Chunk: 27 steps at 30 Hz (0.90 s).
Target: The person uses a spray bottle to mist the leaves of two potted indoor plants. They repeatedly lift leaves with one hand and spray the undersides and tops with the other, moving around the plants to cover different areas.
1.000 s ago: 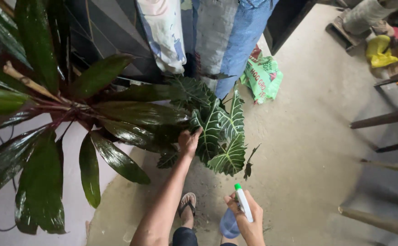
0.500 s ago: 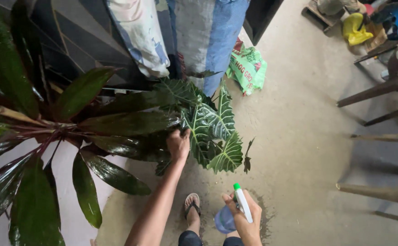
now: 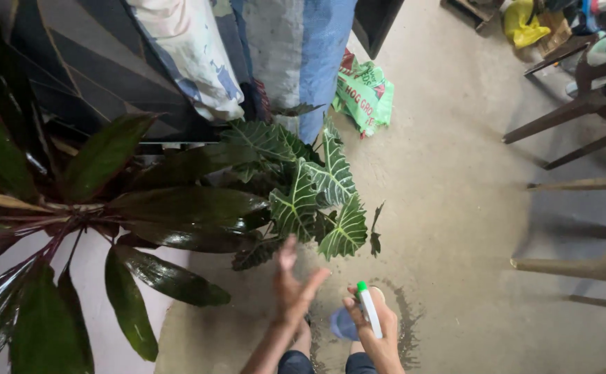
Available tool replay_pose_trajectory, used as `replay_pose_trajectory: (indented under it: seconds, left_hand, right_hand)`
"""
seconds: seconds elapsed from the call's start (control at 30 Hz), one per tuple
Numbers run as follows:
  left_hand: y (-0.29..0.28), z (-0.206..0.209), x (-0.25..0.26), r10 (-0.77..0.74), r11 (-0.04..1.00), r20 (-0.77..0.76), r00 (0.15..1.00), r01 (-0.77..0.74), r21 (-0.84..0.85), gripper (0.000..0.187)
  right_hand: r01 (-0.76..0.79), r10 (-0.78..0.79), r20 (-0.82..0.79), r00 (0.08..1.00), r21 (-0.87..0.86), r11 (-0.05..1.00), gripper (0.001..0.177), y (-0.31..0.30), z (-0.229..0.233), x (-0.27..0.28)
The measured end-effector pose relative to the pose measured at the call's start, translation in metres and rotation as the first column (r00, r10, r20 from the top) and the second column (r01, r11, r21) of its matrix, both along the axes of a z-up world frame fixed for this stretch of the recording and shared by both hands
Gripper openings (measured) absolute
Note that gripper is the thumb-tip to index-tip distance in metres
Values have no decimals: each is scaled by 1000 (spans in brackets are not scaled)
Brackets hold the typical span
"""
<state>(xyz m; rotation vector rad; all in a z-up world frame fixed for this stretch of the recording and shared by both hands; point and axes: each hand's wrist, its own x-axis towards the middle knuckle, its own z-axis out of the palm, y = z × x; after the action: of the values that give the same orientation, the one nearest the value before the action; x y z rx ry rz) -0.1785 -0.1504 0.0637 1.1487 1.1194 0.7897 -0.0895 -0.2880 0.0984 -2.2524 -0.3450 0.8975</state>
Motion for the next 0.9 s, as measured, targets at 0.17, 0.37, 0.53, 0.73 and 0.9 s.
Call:
replay_pose_trajectory:
  seconds: [0.17, 0.37, 0.53, 0.73, 0.9]
  left_hand:
    - [-12, -76, 29, -171, 965, -110, 979, 189, 181, 60]
    - [11, -64, 45, -162, 978, -116, 980, 175, 111, 31]
    - [9, -34, 13, -86, 995, 46, 995, 84, 45, 25]
    - [18, -92, -46, 235, 961, 19, 972, -230, -153, 26]
    - [53, -252, -94, 159, 964, -568, 808, -251, -87, 49]
  right_hand:
    - [-108, 74, 160, 984, 215, 971, 12, -11, -31, -12]
    - [-90, 63, 115, 991, 255, 963, 17, -16, -42, -19]
    - [-78, 85, -59, 995, 109, 991, 21, -5, -18, -29]
    - [-275, 289, -17, 957, 264, 924, 41, 3, -33, -35]
    - [-361, 394, -145, 907, 211, 908, 61, 4, -24, -40]
